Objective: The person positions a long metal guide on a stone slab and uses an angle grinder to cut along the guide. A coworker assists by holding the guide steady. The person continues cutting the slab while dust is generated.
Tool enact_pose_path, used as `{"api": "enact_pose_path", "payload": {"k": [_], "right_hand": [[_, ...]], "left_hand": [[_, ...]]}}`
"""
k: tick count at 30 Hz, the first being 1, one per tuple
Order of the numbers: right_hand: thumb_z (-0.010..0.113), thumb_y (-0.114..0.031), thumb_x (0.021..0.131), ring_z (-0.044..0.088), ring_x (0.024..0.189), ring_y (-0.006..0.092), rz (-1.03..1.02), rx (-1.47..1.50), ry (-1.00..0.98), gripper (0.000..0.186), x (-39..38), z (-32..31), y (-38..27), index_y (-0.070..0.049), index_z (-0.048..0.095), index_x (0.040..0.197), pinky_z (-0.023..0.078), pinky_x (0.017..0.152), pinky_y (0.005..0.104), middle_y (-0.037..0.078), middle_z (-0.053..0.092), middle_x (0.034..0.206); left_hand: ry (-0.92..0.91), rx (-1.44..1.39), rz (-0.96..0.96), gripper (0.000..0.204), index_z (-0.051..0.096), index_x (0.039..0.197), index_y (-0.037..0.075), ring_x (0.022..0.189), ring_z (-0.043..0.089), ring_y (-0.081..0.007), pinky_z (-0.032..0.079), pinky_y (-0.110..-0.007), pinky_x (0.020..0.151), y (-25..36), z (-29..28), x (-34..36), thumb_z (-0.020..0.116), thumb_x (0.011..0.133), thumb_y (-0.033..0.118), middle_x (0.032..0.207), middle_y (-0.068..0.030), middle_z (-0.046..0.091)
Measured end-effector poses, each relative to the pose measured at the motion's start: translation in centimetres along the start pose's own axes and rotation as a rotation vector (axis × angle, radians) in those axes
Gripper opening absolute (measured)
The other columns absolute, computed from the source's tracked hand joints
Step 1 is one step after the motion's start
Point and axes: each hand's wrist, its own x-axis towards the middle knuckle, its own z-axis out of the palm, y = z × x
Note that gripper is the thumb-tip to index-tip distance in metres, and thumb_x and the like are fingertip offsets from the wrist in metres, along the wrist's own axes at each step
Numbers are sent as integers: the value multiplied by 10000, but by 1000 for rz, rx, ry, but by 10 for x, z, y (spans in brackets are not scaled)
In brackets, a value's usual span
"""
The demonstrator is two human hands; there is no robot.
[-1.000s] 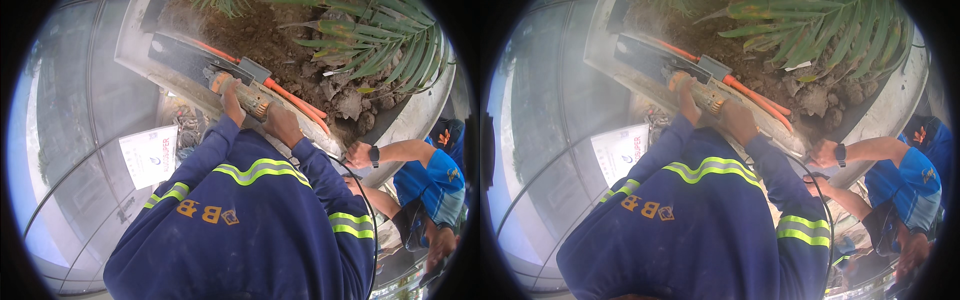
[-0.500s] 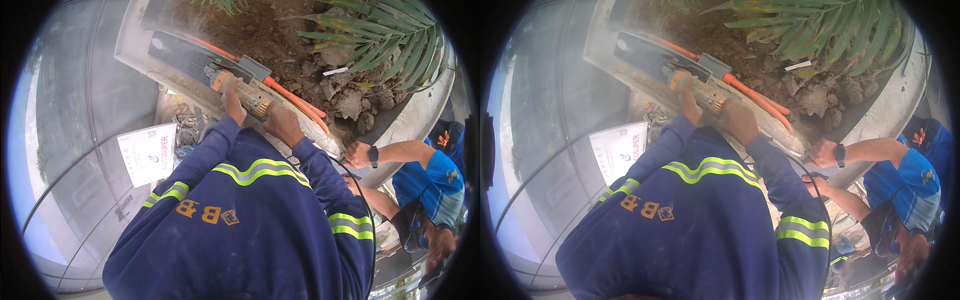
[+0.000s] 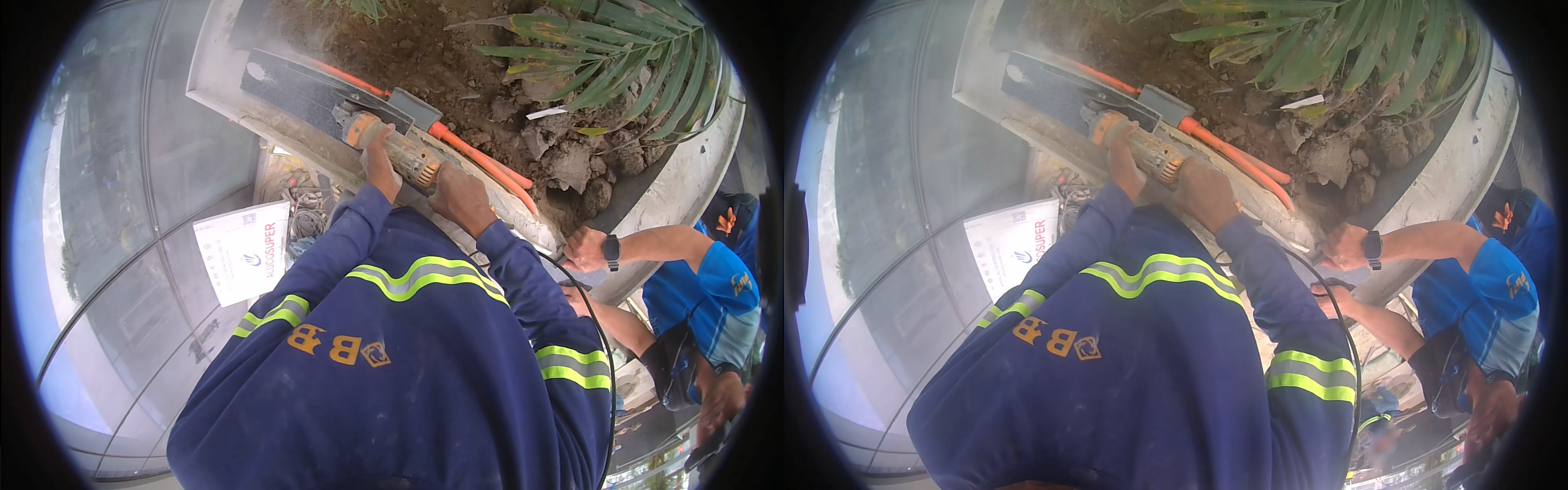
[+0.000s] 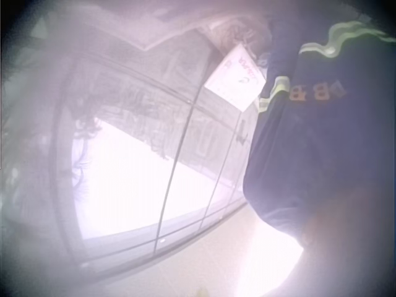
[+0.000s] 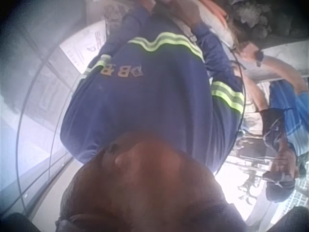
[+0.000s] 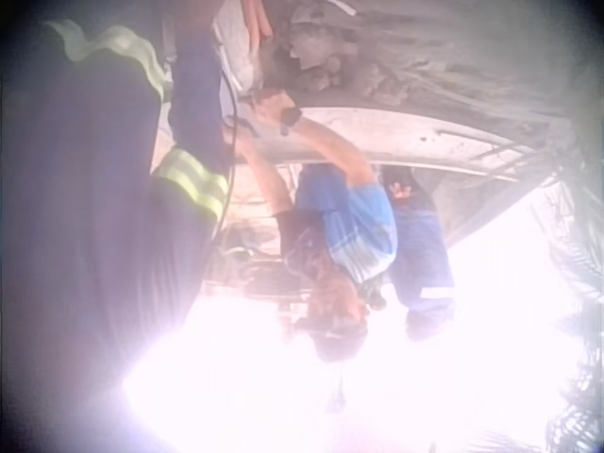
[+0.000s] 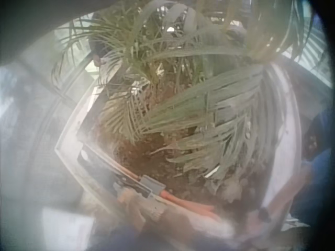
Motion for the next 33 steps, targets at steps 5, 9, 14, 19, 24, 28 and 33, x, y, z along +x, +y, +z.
{"api": "enact_pose_path", "payload": {"k": [5,9,14,19,24,28,33], "right_hand": [[684,-161,765,702,831,453,18,-20,-34,300,-9,-8,-5,45,598,965,543,745,534,290,702,856],[688,-165,766,701,834,456,-4,-6,-24,308,-3,-3,-2,48,597,969,544,747,531,295,700,857],[689,-167,766,701,830,457,34,-17,-51,308,-11,-9,-3,52,599,964,544,742,530,295,701,863],[694,-169,763,699,837,464,25,-9,-45,316,-2,-6,-2,53,598,968,540,746,539,299,701,876],[688,-165,760,697,833,465,29,0,-38,318,-11,-12,-3,55,599,972,539,746,542,297,700,863],[689,-161,755,697,827,464,19,-20,-37,322,-9,-7,0,54,596,975,540,742,540,295,700,854],[741,-543,841,715,841,442,13,-50,-38,606,-11,-6,3,44,618,930,561,764,501,275,706,858]], "left_hand": [[-88,8,109,417,603,1205,100,1100,614,-244,526,-436,926,-15,-11,-2,758,836,218,1146,-70,576],[66,-95,-81,424,614,1197,106,1082,613,-242,529,-430,906,3,7,-1,767,821,230,1138,-61,572],[78,-94,-123,433,619,1198,110,1071,614,-244,529,-432,900,3,9,-12,770,816,245,1135,-56,570],[108,-64,-86,428,619,1192,107,1063,620,-241,527,-426,900,5,11,-6,767,818,256,1126,-57,572],[126,-123,-84,409,632,1104,29,951,646,-281,526,-449,859,8,22,-23,795,794,239,1058,-113,616],[133,-114,-57,386,634,1085,40,939,646,-276,527,-443,860,-1,14,-12,795,794,237,1045,-109,620],[103,-98,-109,393,627,1138,82,1015,634,-248,522,-418,885,1,11,-15,779,818,253,1082,-76,605]]}}
